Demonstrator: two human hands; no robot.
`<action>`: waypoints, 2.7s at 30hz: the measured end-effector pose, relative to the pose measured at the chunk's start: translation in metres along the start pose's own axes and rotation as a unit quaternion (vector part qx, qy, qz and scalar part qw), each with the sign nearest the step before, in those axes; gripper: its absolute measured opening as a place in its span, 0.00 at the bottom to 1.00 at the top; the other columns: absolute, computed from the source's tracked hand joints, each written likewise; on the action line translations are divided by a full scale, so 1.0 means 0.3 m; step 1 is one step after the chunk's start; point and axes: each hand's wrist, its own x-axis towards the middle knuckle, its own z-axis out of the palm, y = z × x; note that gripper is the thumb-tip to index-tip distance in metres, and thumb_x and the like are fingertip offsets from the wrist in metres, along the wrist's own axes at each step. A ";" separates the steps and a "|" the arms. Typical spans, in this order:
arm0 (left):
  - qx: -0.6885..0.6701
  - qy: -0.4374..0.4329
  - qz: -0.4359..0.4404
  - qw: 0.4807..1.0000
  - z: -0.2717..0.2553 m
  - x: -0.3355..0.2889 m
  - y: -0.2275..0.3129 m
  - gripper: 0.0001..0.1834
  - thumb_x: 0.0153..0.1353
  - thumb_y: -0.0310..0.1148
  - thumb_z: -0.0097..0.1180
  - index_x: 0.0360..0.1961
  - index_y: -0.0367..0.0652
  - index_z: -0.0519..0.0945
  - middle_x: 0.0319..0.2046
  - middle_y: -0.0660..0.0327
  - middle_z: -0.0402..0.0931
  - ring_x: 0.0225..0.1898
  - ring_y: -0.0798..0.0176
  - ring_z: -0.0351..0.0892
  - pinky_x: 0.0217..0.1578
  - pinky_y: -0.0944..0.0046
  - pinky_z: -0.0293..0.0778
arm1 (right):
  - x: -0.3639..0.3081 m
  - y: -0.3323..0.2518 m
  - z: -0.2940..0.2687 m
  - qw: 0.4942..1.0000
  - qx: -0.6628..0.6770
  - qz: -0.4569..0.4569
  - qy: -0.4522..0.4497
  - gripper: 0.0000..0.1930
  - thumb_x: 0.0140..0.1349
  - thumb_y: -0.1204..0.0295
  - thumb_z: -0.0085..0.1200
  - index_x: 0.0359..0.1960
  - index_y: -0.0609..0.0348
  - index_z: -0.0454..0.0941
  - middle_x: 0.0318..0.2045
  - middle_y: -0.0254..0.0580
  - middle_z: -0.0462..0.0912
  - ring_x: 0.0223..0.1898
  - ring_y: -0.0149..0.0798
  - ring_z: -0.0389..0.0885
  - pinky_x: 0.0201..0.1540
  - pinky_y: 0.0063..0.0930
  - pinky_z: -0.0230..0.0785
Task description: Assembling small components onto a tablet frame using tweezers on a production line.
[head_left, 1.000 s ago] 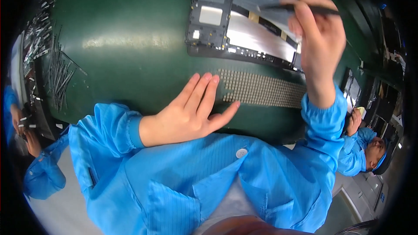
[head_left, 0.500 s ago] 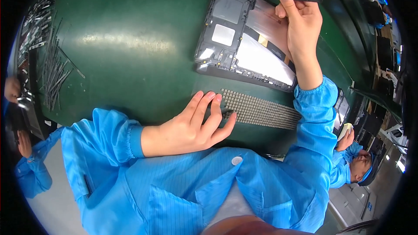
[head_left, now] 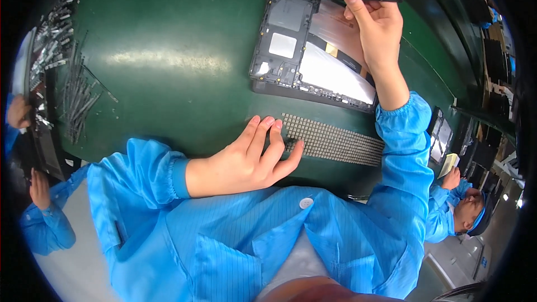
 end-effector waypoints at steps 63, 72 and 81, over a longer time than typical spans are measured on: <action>-0.198 -0.154 -0.010 0.968 -0.107 -0.029 -0.056 0.32 0.52 0.46 0.62 0.60 0.59 0.70 0.64 0.54 0.60 0.63 0.50 0.62 0.61 0.49 0.62 | -0.123 -0.092 -0.192 0.768 -0.624 0.115 -0.088 0.40 0.51 0.32 0.49 0.35 0.66 0.79 0.27 0.53 0.82 0.31 0.51 0.84 0.34 0.39 0.77; -0.146 -0.127 -0.068 0.979 -0.057 0.008 -0.004 0.41 0.43 0.52 0.62 0.63 0.62 0.67 0.64 0.48 0.58 0.65 0.47 0.60 0.63 0.50 0.60 | -0.308 -0.223 -0.191 0.934 -0.322 -0.144 -0.052 0.10 0.63 0.73 0.51 0.44 0.59 0.80 0.38 0.40 0.71 0.38 0.34 0.73 0.37 0.26 0.66; -0.144 -0.107 -0.107 0.978 -0.005 0.027 0.020 0.42 0.41 0.53 0.61 0.63 0.61 0.67 0.63 0.45 0.59 0.64 0.46 0.61 0.62 0.52 0.61 | -0.500 -0.179 -0.014 0.962 0.131 0.227 -0.082 0.11 0.57 0.85 0.56 0.42 0.70 0.74 0.41 0.47 0.79 0.41 0.36 0.83 0.46 0.24 0.77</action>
